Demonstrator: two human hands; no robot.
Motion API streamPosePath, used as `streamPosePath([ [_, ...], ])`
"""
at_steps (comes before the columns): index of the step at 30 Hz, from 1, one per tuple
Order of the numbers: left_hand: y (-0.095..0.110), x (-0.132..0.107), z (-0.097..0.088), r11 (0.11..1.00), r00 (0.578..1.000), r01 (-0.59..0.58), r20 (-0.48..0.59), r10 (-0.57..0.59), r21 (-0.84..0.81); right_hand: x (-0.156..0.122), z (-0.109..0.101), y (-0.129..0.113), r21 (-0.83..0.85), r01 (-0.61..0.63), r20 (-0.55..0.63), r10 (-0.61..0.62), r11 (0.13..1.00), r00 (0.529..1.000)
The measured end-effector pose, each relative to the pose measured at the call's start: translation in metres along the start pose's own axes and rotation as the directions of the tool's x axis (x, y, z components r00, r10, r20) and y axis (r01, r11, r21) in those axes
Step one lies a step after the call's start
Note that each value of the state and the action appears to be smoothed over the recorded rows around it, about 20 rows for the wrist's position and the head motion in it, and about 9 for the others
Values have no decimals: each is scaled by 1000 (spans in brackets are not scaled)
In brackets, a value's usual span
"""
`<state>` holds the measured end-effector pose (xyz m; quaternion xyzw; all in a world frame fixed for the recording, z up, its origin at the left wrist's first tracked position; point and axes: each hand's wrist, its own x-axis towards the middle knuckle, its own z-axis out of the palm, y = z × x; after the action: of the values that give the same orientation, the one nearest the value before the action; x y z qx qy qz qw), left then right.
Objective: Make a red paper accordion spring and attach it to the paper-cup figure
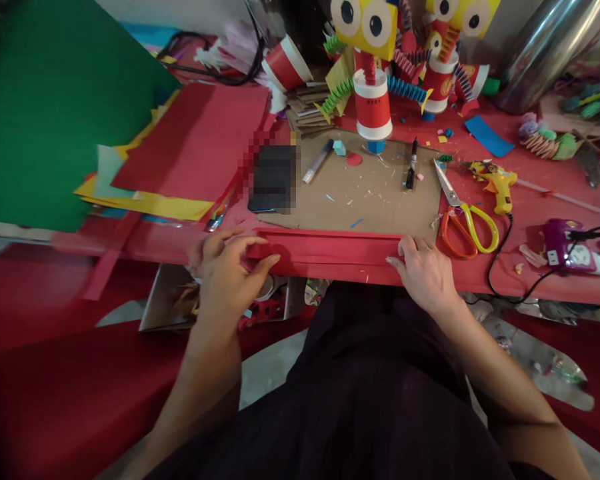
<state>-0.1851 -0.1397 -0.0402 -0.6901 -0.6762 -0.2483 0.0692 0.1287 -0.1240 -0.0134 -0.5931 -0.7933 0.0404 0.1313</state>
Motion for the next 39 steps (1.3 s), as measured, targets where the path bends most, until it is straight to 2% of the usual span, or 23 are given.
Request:
streamPosePath([
  [2, 28, -5, -2, 986, 986, -164, -14, 164, -10, 0, 2, 0, 40, 7, -18, -6, 999, 1000],
  [4, 58, -12, 1, 894, 900, -427, 30, 435, -136, -1, 5, -1, 89, 20, -22, -18, 996, 1000],
  [6, 82, -19, 10, 809, 811, -541, 112, 574, -232, -2, 8, -1, 153, 42, -40, -36, 987, 999],
  [7, 90, -23, 14, 797, 793, -551, 143, 592, -246, -4, 9, -1, 191, 51, -58, -41, 980, 997],
  [9, 98, -28, 22, 804, 787, -540, 189, 587, -249, -7, 11, 0, 278, 59, -98, -33, 959, 995],
  [13, 96, -35, 28, 825, 792, -512, 241, 561, -238, -15, 11, 2, 392, 50, -131, 2, 919, 991],
  [20, 104, -44, 26, 878, 839, -455, 258, 478, -149, -19, 5, 5, 397, 91, -113, -50, 913, 992],
  [25, 109, -46, 25, 884, 839, -443, 280, 467, -146, -23, 4, 3, 399, 71, -94, -37, 914, 995],
  [31, 111, -45, 25, 889, 846, -436, 273, 459, -141, -33, 5, 8, 332, 86, -148, -38, 939, 988],
  [34, 114, -45, 25, 892, 850, -432, 273, 451, -132, -41, 3, 3, 163, 93, -214, -57, 982, 975],
  [36, 117, -46, 26, 896, 854, -427, 273, 444, -121, -46, 5, -7, 49, 130, -216, -116, 990, 969],
  [39, 118, -47, 25, 900, 852, -423, 293, 433, -100, -52, 17, -23, 38, 283, -115, -277, 958, 954],
])
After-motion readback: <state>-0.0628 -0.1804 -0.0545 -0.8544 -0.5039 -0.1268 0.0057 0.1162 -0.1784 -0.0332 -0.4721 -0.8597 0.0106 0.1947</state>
